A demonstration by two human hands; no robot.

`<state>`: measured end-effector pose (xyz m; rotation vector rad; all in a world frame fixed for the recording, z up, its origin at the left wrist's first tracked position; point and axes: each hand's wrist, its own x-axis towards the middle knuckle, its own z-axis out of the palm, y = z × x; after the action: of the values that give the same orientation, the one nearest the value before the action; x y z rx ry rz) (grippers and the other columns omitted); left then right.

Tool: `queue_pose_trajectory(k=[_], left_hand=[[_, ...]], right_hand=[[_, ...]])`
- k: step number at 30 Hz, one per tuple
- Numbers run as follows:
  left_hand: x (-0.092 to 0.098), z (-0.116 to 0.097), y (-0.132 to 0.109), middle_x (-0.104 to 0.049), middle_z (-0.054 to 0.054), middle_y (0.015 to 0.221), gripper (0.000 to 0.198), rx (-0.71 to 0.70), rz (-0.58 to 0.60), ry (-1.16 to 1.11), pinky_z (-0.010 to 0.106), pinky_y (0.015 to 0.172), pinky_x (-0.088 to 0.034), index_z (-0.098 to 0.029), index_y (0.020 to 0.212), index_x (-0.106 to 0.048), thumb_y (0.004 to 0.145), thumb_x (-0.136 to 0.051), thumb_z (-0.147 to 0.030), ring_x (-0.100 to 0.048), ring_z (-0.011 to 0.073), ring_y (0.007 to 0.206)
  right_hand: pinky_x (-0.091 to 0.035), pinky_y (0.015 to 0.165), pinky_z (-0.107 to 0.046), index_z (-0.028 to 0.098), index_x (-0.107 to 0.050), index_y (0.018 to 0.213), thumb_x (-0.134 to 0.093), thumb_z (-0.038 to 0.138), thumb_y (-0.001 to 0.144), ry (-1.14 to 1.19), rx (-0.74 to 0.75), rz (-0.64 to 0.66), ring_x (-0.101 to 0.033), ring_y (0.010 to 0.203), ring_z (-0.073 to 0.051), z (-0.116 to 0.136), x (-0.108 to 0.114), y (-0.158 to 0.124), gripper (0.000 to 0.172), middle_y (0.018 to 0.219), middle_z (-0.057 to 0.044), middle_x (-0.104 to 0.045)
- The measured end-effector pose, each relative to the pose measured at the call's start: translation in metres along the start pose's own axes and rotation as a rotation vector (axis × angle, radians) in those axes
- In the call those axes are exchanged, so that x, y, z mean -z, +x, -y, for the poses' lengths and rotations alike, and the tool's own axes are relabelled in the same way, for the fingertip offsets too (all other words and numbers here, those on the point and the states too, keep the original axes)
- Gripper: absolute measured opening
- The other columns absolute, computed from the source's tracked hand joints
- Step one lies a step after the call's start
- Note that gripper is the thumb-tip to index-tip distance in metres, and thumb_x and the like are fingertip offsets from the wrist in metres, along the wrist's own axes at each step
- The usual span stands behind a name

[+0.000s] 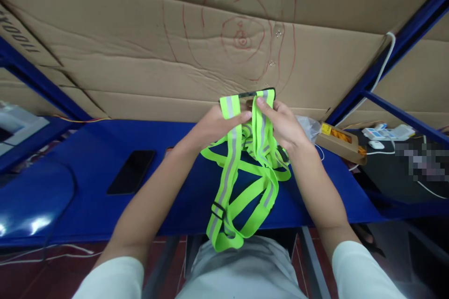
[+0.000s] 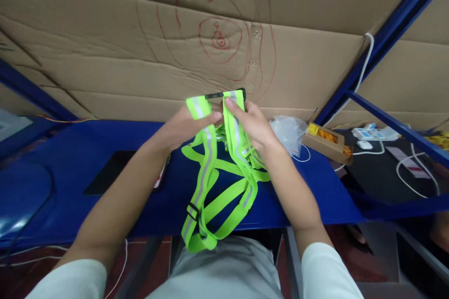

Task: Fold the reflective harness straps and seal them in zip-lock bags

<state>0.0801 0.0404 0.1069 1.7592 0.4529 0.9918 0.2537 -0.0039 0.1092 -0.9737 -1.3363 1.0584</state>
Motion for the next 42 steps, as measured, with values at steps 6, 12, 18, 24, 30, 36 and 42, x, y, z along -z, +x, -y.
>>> queue_pose_trajectory(k=[6, 12, 18, 24, 30, 36, 42], left_hand=[[-0.007, 0.004, -0.002, -0.07, 0.007, 0.127, 0.054, -0.001, -0.095, -0.122, 0.04, 0.11, -0.045, -0.02, 0.12, -0.071, 0.071, -0.087, -0.035, -0.061, 0.0257, 0.123], [-0.003, 0.008, -0.002, -0.074, 0.008, 0.119, 0.047, 0.078, -0.088, -0.26, 0.043, 0.108, -0.045, -0.02, 0.112, -0.074, 0.068, -0.088, -0.029, -0.065, 0.0267, 0.118], [-0.014, 0.027, -0.001, -0.072, 0.008, 0.123, 0.06, 0.184, -0.02, -0.359, 0.043, 0.11, -0.043, -0.02, 0.118, -0.072, 0.062, -0.091, -0.023, -0.063, 0.0275, 0.122], [-0.022, 0.028, -0.005, -0.077, 0.011, 0.105, 0.051, 0.295, 0.006, -0.426, 0.045, 0.091, -0.056, -0.015, 0.105, -0.073, 0.06, -0.093, -0.027, -0.073, 0.0274, 0.094], [-0.026, 0.009, -0.012, -0.075, 0.011, 0.113, 0.052, 0.304, 0.131, -0.477, 0.042, 0.092, -0.056, -0.015, 0.11, -0.071, 0.063, -0.092, -0.024, -0.073, 0.0259, 0.097], [-0.034, 0.025, -0.011, -0.075, 0.009, 0.11, 0.048, 0.306, 0.104, -0.406, 0.042, 0.093, -0.056, -0.016, 0.11, -0.07, 0.067, -0.09, -0.025, -0.072, 0.0255, 0.1], [-0.031, 0.028, -0.009, -0.075, 0.007, 0.112, 0.049, 0.277, 0.133, -0.359, 0.041, 0.099, -0.054, -0.018, 0.108, -0.071, 0.063, -0.09, -0.018, -0.069, 0.0262, 0.11]], right_hand=[[-0.039, 0.118, -0.048, 0.028, -0.054, 0.143, -0.049, 0.069, 0.095, -0.198, 0.177, 0.027, -0.049, 0.139, -0.024, -0.014, -0.01, -0.001, 0.063, 0.139, -0.005, -0.062], [-0.039, 0.116, -0.048, 0.031, -0.034, 0.157, -0.069, 0.06, 0.086, -0.516, 0.413, -0.014, -0.046, 0.139, -0.027, 0.001, 0.012, -0.001, 0.084, 0.16, -0.008, -0.039], [-0.049, 0.099, -0.043, 0.028, -0.075, 0.117, -0.058, 0.053, 0.096, -0.81, 0.454, 0.036, -0.067, 0.108, -0.026, 0.017, 0.02, -0.009, 0.037, 0.113, -0.006, -0.074], [-0.05, 0.072, -0.031, 0.021, -0.075, 0.092, -0.058, 0.058, 0.094, -0.612, 0.385, -0.137, -0.062, 0.075, -0.017, 0.009, 0.017, -0.002, 0.041, 0.082, -0.001, -0.071], [-0.052, 0.073, -0.032, 0.024, -0.068, 0.102, -0.067, 0.051, 0.09, -0.35, 0.208, -0.118, -0.063, 0.079, -0.018, 0.011, 0.023, -0.001, 0.03, 0.084, -0.001, -0.068], [-0.05, 0.097, -0.043, 0.026, -0.068, 0.113, -0.063, 0.041, 0.094, -0.674, 0.363, -0.035, -0.063, 0.109, -0.024, 0.011, 0.03, 0.001, 0.025, 0.117, -0.006, -0.068], [-0.036, 0.117, -0.049, 0.029, -0.052, 0.147, -0.064, 0.052, 0.093, -0.918, 0.336, 0.284, -0.049, 0.139, -0.033, 0.017, 0.022, -0.014, 0.06, 0.149, -0.005, -0.056]])
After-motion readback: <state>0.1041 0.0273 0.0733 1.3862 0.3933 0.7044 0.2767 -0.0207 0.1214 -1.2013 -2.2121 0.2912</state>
